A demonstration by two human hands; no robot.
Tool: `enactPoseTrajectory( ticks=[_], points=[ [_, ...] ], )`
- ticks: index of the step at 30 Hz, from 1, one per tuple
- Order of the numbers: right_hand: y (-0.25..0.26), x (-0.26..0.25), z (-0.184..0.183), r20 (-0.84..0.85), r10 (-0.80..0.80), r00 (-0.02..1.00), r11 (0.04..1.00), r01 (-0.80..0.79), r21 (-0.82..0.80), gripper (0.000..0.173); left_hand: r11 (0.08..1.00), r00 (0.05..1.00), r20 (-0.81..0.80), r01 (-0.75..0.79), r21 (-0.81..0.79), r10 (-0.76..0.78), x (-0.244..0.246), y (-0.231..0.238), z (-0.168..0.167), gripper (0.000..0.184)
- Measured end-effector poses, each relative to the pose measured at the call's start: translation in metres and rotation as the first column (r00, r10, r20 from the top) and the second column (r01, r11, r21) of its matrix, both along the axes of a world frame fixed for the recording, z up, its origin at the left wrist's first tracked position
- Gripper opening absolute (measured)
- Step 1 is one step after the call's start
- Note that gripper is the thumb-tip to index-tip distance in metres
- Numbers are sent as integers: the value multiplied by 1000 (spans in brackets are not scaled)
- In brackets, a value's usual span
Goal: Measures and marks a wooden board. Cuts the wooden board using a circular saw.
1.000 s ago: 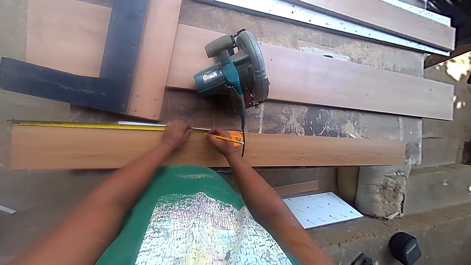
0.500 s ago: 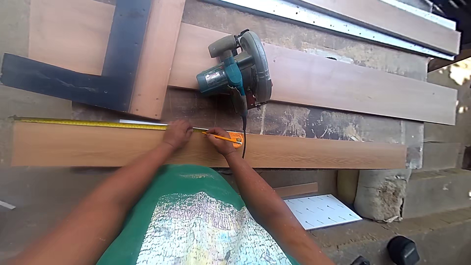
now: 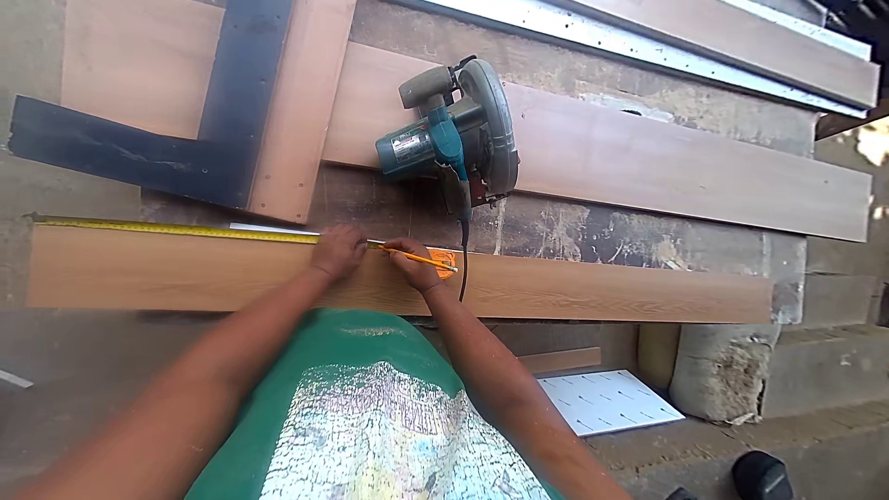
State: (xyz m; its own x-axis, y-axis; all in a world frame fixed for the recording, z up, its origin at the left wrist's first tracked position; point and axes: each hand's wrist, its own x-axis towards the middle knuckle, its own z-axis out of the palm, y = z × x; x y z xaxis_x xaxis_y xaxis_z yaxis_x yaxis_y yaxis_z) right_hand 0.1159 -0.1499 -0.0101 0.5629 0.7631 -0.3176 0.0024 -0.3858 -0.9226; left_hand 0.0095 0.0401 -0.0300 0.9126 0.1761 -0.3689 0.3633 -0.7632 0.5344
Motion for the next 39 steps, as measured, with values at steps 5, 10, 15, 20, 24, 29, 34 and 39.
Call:
enactPoseTrajectory(
  ticks=[5,10,15,20,24,29,34,39],
  points=[
    [6,-3,1,75,18,997,999,-14,-51,11,1000,1000,15,0,11,0,-1,-1,0,29],
    [12,-6,1,106,43,993,992,-29,-123,13,999,999,34,-2,41,1,-2,-3,-4,29],
    [12,-5,4,154,71,986,987,-47,-152,15,1000,999,40,-9,27,8,-2,-4,-3,29],
    [14,-5,6,162,79,984,985,-52,-166,14,999,999,38,-3,42,1,-3,-4,-5,30],
    [13,-2,-1,159,93,983,986,-69,-152,16,999,999,42,3,53,-5,-2,-4,-6,30],
    [13,-1,-4,163,105,981,982,-77,-171,18,999,999,37,1,51,-3,-2,-4,-7,30],
    [14,-2,-2,167,115,979,976,-80,-200,18,999,1000,31,-1,50,0,-1,-5,-5,30],
    [15,-2,-1,173,119,978,973,-81,-214,19,998,1000,30,0,58,-2,-1,-5,-6,30]
  ],
)
